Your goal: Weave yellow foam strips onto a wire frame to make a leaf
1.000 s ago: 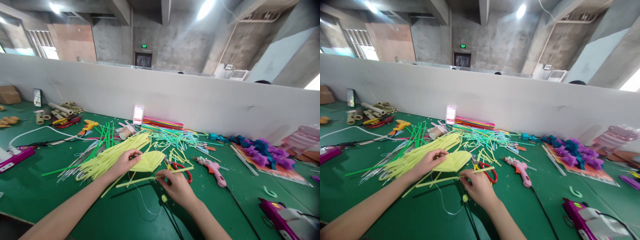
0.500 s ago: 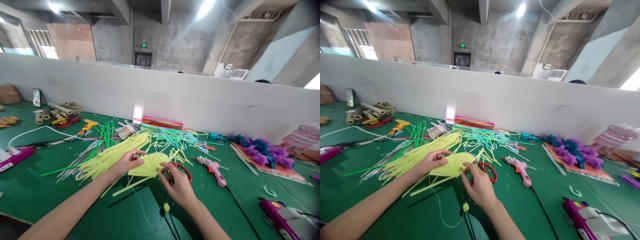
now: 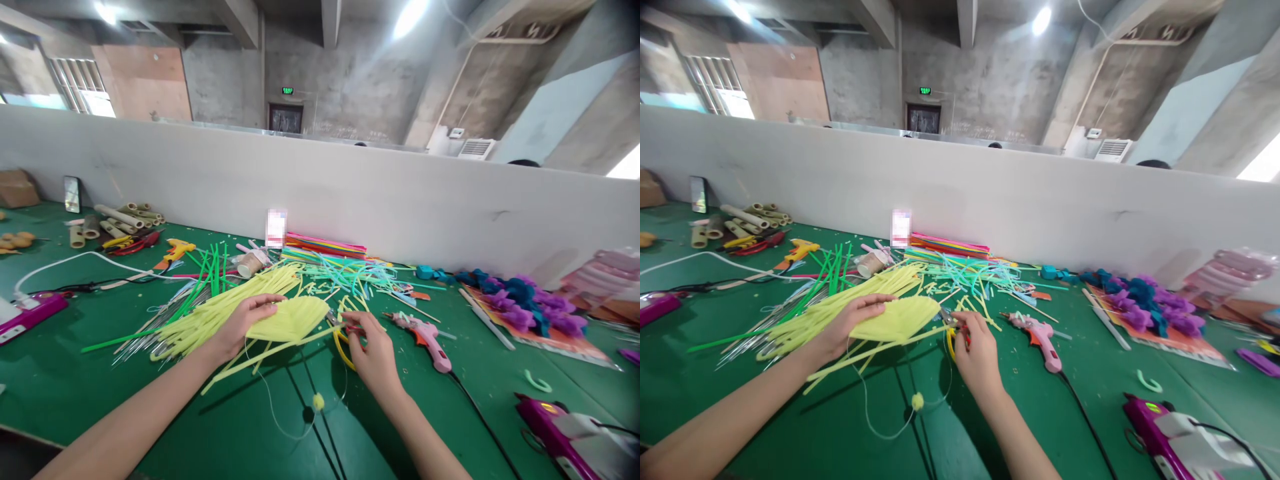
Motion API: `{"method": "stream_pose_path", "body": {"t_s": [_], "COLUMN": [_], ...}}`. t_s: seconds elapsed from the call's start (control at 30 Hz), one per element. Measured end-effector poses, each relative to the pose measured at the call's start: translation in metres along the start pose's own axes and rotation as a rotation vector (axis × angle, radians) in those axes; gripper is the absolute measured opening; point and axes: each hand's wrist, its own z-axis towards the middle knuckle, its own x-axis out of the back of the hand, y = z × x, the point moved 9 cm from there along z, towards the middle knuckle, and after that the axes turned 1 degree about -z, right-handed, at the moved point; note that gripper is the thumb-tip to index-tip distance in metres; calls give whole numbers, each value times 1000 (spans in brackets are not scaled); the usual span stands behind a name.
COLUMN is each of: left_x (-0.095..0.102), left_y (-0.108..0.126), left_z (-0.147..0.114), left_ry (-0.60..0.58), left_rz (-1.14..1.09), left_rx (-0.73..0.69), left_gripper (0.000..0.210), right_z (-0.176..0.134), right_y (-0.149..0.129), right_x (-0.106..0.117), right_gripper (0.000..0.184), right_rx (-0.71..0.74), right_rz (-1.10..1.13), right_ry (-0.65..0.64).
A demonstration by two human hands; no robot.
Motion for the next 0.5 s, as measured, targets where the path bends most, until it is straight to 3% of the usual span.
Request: {"method": "stream_pose_path", "body": {"t_s": [0.17, 0.33, 0.5], "left_x": [10, 3, 0], "left_y": [1, -1, 0], "left_z": [4, 2, 0], "left_ry": [50, 16, 9], "left_rz": [-58, -30, 10], "left_rx": [-12, 10, 11], "left_gripper": [38, 38, 36], "right_z": [-2, -2, -3], "right_y": [-1, 4, -8], "right_x": [-11, -7, 5], "right_gripper": [29, 23, 18], "right_rx": [86, 61, 70], "right_rz": [-131, -225, -123], "right_ry": [-30, -28, 35]}}
